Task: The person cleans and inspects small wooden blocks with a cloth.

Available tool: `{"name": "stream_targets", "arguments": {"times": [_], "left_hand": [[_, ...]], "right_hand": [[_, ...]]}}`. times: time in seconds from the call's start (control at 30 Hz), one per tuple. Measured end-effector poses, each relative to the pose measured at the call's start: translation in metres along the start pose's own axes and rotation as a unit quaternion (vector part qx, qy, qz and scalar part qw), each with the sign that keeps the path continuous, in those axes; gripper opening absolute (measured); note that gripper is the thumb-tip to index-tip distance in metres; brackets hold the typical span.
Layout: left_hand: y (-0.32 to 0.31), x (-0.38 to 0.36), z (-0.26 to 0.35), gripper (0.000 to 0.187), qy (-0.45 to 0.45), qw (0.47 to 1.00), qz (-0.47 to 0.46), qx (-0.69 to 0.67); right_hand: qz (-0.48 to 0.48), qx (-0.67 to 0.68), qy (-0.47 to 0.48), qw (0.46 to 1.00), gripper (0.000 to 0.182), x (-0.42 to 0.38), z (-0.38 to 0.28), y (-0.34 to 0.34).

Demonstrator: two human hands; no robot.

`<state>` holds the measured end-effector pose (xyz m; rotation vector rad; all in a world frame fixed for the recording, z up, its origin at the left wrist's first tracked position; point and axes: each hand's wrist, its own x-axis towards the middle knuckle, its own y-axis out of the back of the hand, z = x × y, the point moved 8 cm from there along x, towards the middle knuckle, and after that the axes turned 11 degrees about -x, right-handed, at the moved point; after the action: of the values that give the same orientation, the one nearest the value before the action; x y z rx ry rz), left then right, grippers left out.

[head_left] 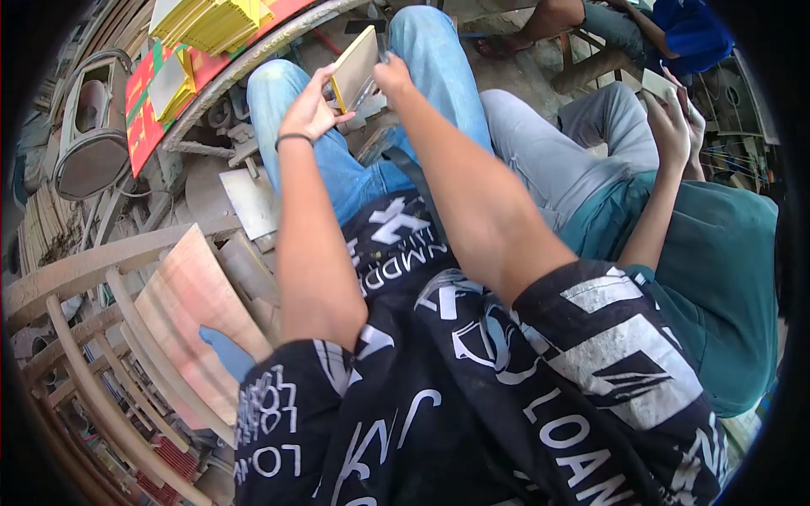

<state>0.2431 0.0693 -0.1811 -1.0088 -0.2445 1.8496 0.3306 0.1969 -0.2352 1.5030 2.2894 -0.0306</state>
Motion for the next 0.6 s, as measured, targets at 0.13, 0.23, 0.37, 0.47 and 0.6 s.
{"name": "stream_targets", "arguments": {"times": [0.13,0.23,0.37,0.47,0.6], "left_hand": [[-0.005,-0.003,-0.005,0.061,-0.077,0.997,0.017,-0.006],[-0.03,-0.023,0.001,0.056,-0.16,0.981,-0.083,-0.072],[-0.053,-0.043,0.008,0.072,-0.229,0.956,-0.162,-0.08],[-0.075,-0.05,0.006,0.08,-0.174,0.931,-0.252,-0.198],[-0.086,-0.039,0.002,0.088,-0.128,0.91,-0.282,-0.277]], "right_hand": [[-0.022,0.114,0.074,0.99,0.056,-0.037,-0.026,0.011],[-0.039,0.218,0.085,0.972,0.056,-0.046,-0.033,0.015],[-0.027,0.28,0.07,0.957,0.057,-0.045,-0.038,0.029],[0.031,0.159,0.115,0.98,0.055,-0.034,-0.032,0.05],[-0.035,0.298,0.04,0.953,0.049,-0.032,-0.03,0.047]]}}
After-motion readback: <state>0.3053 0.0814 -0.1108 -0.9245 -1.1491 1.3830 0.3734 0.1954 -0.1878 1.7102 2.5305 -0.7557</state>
